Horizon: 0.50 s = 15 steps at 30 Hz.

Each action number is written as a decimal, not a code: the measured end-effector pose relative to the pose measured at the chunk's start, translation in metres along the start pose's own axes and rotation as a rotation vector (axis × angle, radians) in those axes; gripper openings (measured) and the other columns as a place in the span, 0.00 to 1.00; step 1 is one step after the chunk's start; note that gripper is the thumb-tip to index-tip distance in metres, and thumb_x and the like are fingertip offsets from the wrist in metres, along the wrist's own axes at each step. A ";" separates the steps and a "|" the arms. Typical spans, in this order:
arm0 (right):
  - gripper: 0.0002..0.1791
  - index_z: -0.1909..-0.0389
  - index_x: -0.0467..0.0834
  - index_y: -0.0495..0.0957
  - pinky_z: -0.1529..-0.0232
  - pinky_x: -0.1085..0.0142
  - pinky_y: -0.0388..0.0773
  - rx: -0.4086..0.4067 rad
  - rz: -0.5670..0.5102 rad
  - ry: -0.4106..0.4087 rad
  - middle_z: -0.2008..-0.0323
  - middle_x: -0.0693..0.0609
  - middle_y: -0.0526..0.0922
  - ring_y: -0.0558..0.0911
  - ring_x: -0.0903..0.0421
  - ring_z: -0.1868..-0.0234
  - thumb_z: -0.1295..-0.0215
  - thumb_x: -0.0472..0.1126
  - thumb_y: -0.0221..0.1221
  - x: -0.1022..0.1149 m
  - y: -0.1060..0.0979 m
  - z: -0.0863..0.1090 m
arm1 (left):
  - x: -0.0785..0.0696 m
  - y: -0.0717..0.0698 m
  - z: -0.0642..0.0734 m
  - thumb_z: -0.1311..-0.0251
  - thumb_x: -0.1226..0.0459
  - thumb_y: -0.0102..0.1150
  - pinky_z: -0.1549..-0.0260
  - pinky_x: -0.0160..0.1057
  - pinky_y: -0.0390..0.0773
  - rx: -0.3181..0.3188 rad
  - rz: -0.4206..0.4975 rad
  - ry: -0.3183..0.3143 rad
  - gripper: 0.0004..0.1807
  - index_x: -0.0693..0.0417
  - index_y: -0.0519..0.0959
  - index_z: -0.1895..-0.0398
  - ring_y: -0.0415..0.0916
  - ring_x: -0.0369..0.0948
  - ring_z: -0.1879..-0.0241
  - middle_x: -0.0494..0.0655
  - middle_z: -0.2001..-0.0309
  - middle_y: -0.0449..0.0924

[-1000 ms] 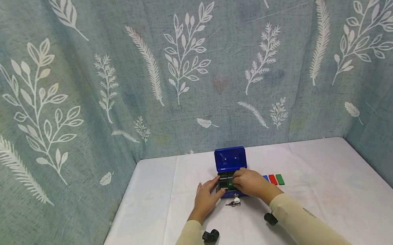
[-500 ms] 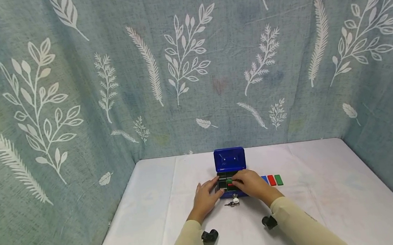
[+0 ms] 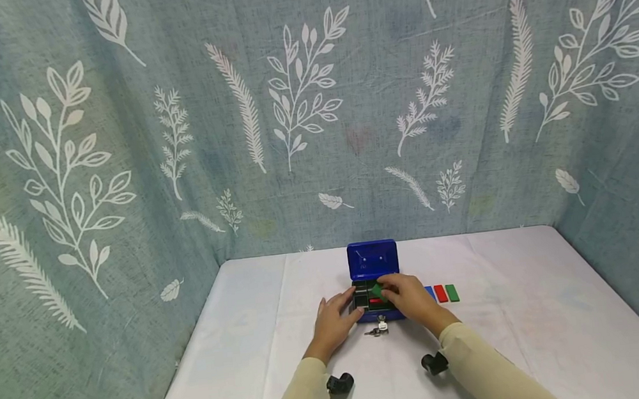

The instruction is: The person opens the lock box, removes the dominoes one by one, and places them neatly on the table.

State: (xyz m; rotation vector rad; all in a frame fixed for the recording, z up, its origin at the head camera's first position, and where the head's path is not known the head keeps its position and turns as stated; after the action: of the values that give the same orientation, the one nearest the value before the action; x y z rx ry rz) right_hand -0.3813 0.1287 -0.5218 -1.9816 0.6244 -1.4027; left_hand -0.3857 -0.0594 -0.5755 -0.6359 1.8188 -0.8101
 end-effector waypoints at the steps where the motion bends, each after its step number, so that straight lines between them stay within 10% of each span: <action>1: 0.17 0.45 0.46 0.80 0.50 0.55 0.79 -0.011 -0.010 0.007 0.57 0.55 0.83 0.81 0.57 0.55 0.35 0.39 0.63 -0.001 -0.001 0.000 | 0.000 0.000 0.000 0.40 0.41 0.56 0.30 0.57 0.44 0.002 0.001 -0.003 0.33 0.37 0.70 0.31 0.67 0.47 0.36 0.41 0.37 0.74; 15: 0.24 0.37 0.48 0.76 0.62 0.61 0.81 -0.106 -0.264 0.128 0.63 0.55 0.81 0.81 0.58 0.63 0.35 0.37 0.63 -0.010 -0.005 0.003 | 0.000 -0.001 0.001 0.40 0.42 0.56 0.30 0.56 0.42 0.018 0.012 -0.038 0.33 0.37 0.70 0.31 0.66 0.46 0.35 0.41 0.37 0.73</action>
State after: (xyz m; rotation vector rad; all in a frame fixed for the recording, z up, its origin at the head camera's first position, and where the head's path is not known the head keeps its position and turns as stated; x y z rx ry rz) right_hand -0.3816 0.1396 -0.5259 -2.1312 0.5159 -1.6969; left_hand -0.3843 -0.0602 -0.5751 -0.6242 1.7773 -0.8004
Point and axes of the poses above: each hand's wrist, its own z-axis away from the middle knuckle, its own y-axis out of the palm, x = y × z, the point moved 8 cm from there along -z, towards the middle knuckle
